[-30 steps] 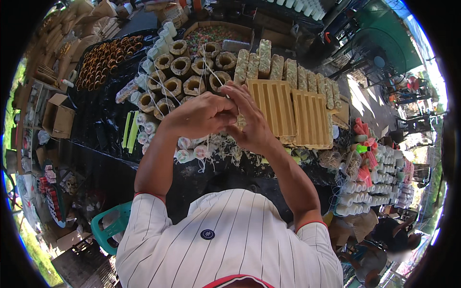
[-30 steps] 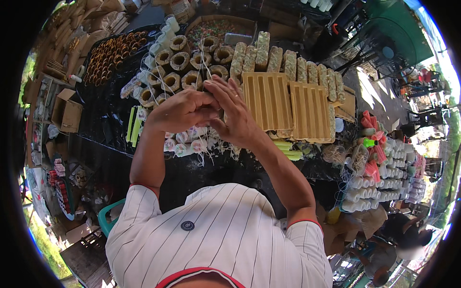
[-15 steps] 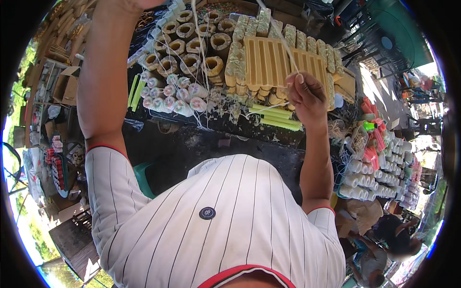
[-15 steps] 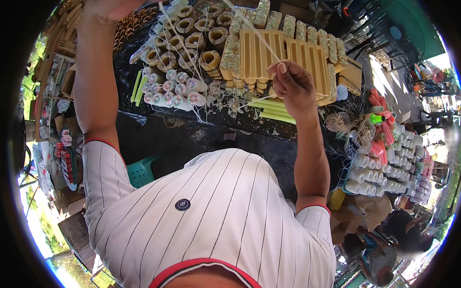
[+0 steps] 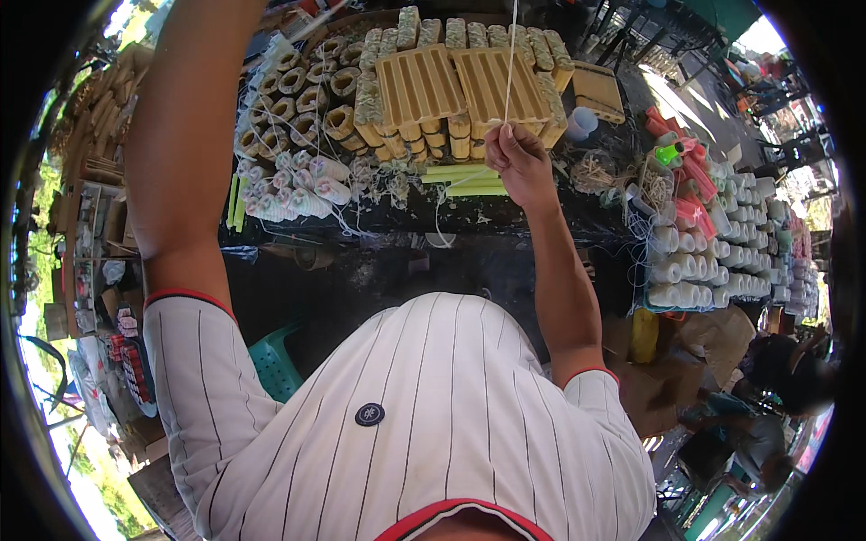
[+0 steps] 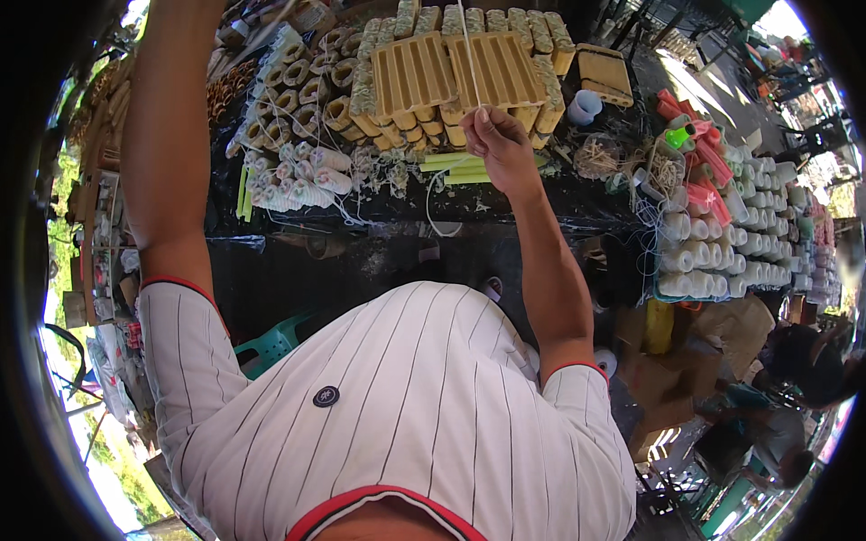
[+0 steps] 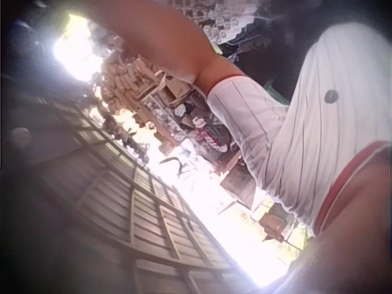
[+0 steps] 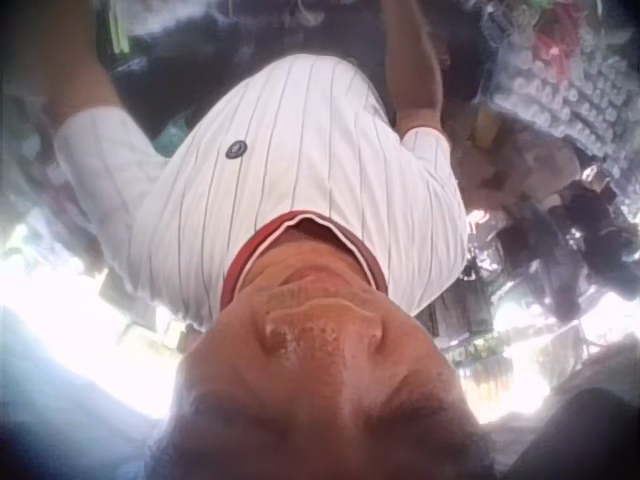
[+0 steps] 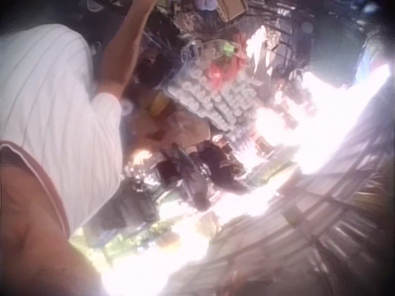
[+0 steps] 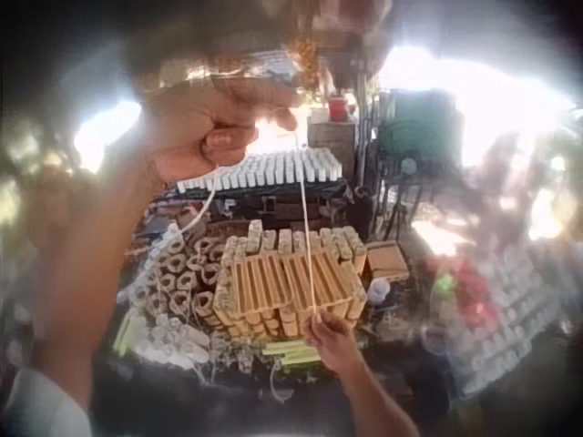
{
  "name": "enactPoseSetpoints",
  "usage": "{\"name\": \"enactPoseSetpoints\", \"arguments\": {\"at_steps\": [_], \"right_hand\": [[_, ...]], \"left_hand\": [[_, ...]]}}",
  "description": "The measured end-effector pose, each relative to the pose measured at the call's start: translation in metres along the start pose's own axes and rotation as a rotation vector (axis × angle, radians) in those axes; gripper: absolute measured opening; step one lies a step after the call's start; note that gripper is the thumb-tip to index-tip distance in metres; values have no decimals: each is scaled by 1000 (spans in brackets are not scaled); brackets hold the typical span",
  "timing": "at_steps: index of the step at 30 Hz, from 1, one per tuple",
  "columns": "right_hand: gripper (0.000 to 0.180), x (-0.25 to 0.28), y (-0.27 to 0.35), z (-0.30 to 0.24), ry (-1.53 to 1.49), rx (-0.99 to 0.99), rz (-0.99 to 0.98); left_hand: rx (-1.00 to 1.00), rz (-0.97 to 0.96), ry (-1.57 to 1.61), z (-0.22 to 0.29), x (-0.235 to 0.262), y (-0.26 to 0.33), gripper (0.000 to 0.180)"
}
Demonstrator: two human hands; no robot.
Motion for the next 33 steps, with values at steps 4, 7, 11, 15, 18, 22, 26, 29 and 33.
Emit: {"name": "enactPoseSetpoints", "arguments": {"at_steps": [4, 7, 11, 15, 18, 22, 26, 29, 33], "right_hand": [[33, 10, 39, -11, -163, 74, -24], [32, 10, 75, -22, -205, 147, 7], [27, -40, 90, -21, -387, 180, 56], [27, -14, 108, -25, -658, 275, 26], [28, 10, 125, -18, -706, 280, 197], [33, 28, 141, -37, -635, 281, 502], [30, 62, 174, -51, -778, 275, 207], [29, 58, 179, -60, -612, 195, 191], [26, 73, 199, -66, -477, 84, 213]], "left_hand": [[21, -165, 208, -13, -37, -11, 53], [-16, -129, 290, -60, -109, -34, 42], [79, 5, 643, -121, -201, -52, 49], [167, 204, 809, -210, -303, -78, 50], [298, 337, 660, -280, -341, -82, 50], [443, 295, 301, -308, -368, -91, 49], [486, 213, 515, -331, -349, -111, 52], [463, 212, 809, -361, -291, -137, 53], [249, 193, 650, -367, -225, -161, 50]]}}
Point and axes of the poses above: each hand's wrist, its own y-axis away from the middle knuckle, its own x-axis out of the back of the hand, z = x × y, the point moved 1 cm from there along -y, towards the middle knuckle, and after that the axes turned 10 degrees about -y, right-handed, at the moved point
